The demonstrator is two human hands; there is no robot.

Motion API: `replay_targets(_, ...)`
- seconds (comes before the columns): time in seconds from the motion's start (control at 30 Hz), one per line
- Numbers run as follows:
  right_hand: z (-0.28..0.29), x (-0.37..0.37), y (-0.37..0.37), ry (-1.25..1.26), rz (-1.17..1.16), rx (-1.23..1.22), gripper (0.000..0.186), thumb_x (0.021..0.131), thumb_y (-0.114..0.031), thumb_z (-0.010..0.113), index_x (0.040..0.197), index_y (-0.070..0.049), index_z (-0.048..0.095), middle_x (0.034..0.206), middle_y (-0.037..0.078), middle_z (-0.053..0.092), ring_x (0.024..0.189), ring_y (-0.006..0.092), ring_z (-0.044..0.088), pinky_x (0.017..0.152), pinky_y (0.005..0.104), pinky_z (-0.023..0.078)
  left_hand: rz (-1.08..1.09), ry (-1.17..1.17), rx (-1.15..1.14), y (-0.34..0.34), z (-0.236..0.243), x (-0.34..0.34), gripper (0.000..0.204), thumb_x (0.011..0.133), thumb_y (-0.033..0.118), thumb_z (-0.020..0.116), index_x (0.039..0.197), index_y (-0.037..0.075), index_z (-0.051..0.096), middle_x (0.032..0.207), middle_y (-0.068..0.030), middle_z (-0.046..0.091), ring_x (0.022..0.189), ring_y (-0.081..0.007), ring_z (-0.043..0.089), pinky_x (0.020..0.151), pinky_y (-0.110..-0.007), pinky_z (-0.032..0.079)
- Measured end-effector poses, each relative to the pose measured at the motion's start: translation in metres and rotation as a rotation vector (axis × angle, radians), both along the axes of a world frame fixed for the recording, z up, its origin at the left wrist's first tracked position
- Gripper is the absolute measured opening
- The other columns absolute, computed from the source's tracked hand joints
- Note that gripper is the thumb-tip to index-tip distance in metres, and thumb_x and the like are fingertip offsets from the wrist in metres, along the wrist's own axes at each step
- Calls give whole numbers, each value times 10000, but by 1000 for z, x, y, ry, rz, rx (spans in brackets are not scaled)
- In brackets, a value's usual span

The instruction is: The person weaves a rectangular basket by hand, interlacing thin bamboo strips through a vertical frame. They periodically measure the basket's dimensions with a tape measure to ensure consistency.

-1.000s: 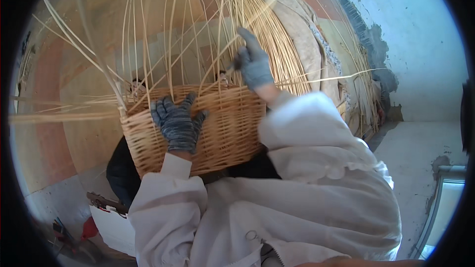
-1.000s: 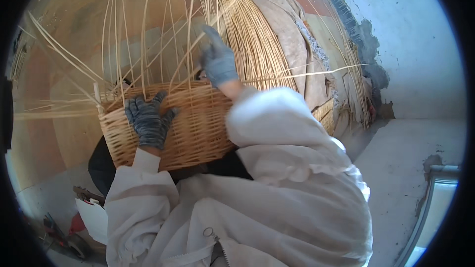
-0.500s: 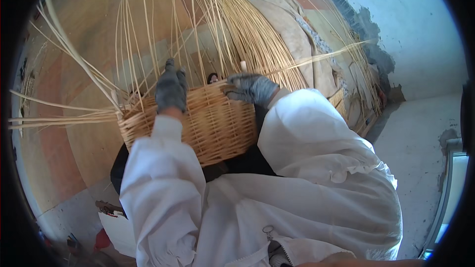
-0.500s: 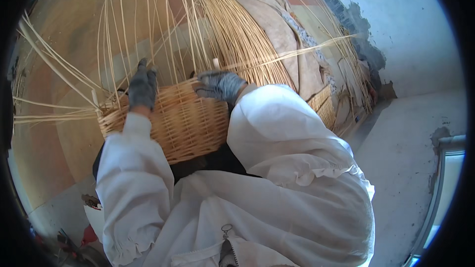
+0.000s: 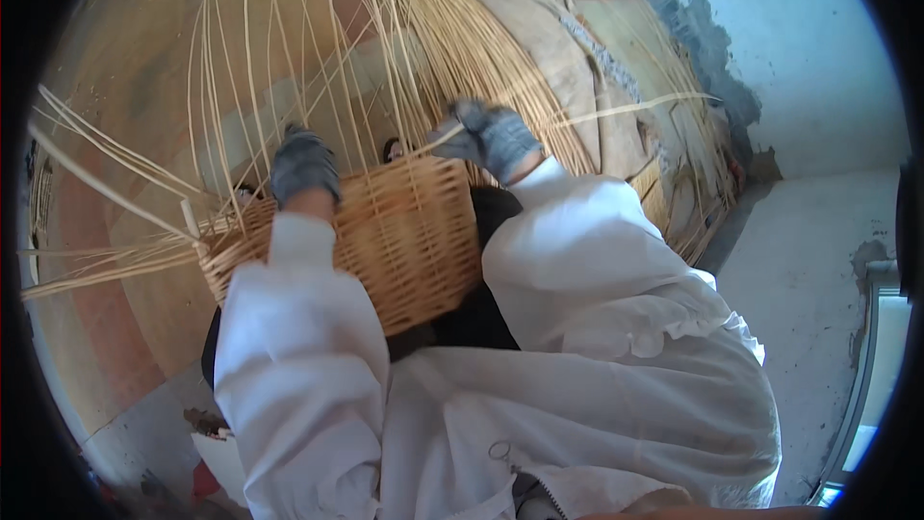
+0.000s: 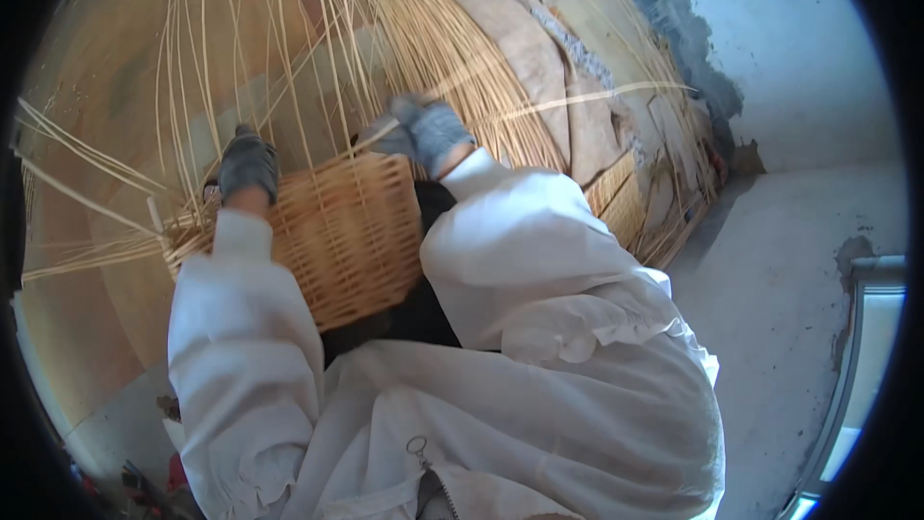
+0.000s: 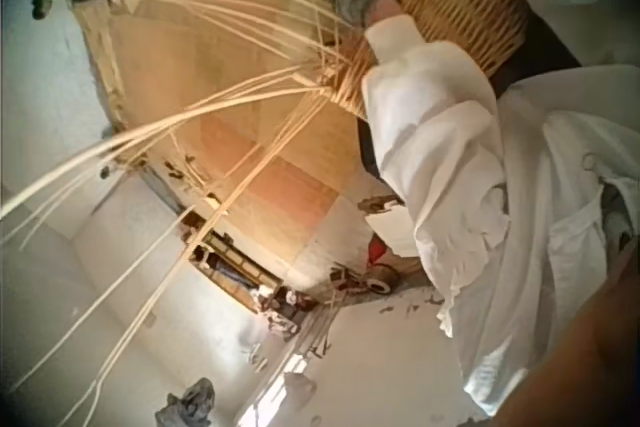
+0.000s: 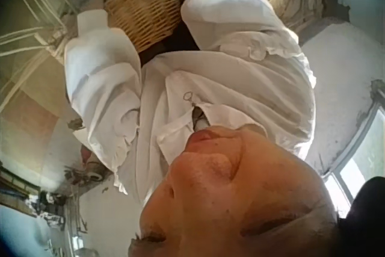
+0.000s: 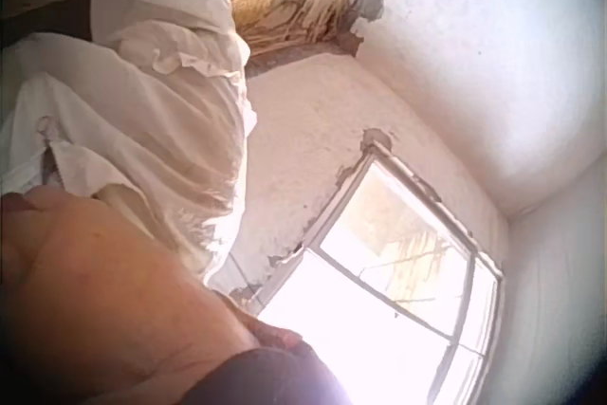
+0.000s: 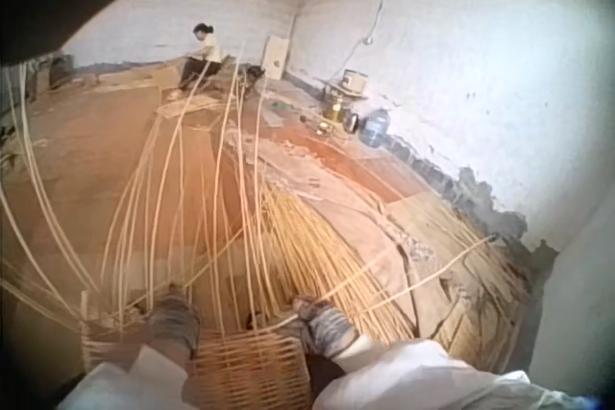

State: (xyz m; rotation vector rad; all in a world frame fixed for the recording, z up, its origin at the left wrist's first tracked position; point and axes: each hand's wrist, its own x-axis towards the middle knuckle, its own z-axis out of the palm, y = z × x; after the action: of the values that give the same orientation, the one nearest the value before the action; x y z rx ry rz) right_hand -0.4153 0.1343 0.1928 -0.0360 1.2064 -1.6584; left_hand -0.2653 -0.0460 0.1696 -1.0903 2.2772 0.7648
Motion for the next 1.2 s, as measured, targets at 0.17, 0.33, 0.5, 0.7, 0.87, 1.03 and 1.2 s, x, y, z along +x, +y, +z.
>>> replay_targets(0.17, -20, -36, 13, 274, 178, 148, 227, 874, -99, 482, 1054, 37, 457, 956, 175, 568, 816, 291, 607, 743, 387, 541, 302, 446, -141, 64, 9, -25, 519, 789, 380, 589, 1112, -20, 515, 993, -202, 597, 910, -278, 588, 804, -356, 443)
replay_targets(0.33, -28, -41, -109, 1471, 261, 10, 416, 822, -160, 557, 1172, 6, 405, 970, 176, 556, 877, 347, 560, 809, 342, 462, 375, 182, -52, 72, 22, -12, 500, 832, 435, 490, 1097, 14, 530, 1020, -201, 587, 949, -294, 573, 844, -380, 414)
replay_targets(0.5, -25, -60, -90, 210, -202, -267, 252, 869, -256, 482, 1030, -64, 455, 779, 168, 559, 763, 345, 557, 720, 488, 469, 102, 329, -565, 116, -5, 4, 543, 834, 469, 465, 1243, 112, 454, 1253, -242, 412, 1160, -349, 411, 1000, -427, 255)
replay_targets(0.7, 1, -54, -14, 344, -290, 126, 99, 831, -80, 491, 921, -58, 527, 781, 102, 603, 663, 222, 611, 507, 283, 503, -4, 349, -421, 115, 0, 19, 754, 747, 530, 551, 1356, 179, 280, 1320, -243, 317, 1181, -369, 350, 1013, -451, 214)
replay_targets(0.87, -24, -62, -108, 1573, -120, 408, 187, 749, -158, 580, 858, -10, 545, 744, 209, 609, 668, 343, 614, 610, 361, 500, -51, 505, -475, 120, -9, 14, 651, 768, 445, 570, 1293, 109, 382, 1289, -167, 386, 1165, -308, 388, 983, -455, 237)
replay_targets(1.03, -69, -77, -153, 1196, 157, 731, 453, 723, -219, 633, 1086, -20, 448, 879, 171, 600, 748, 280, 605, 649, 365, 487, -10, 214, -255, 103, -8, -17, 585, 764, 379, 585, 1260, 118, 416, 1230, -109, 469, 1162, -260, 414, 967, -462, 268)
replay_targets(1.2, -40, -36, 20, 1854, 784, 1108, 431, 714, -395, 638, 986, -68, 574, 834, 64, 604, 836, 202, 579, 849, 304, 424, -51, 457, -387, 109, -20, 27, 585, 745, 476, 558, 1214, 136, 480, 1252, -78, 456, 1129, -247, 422, 981, -430, 251)
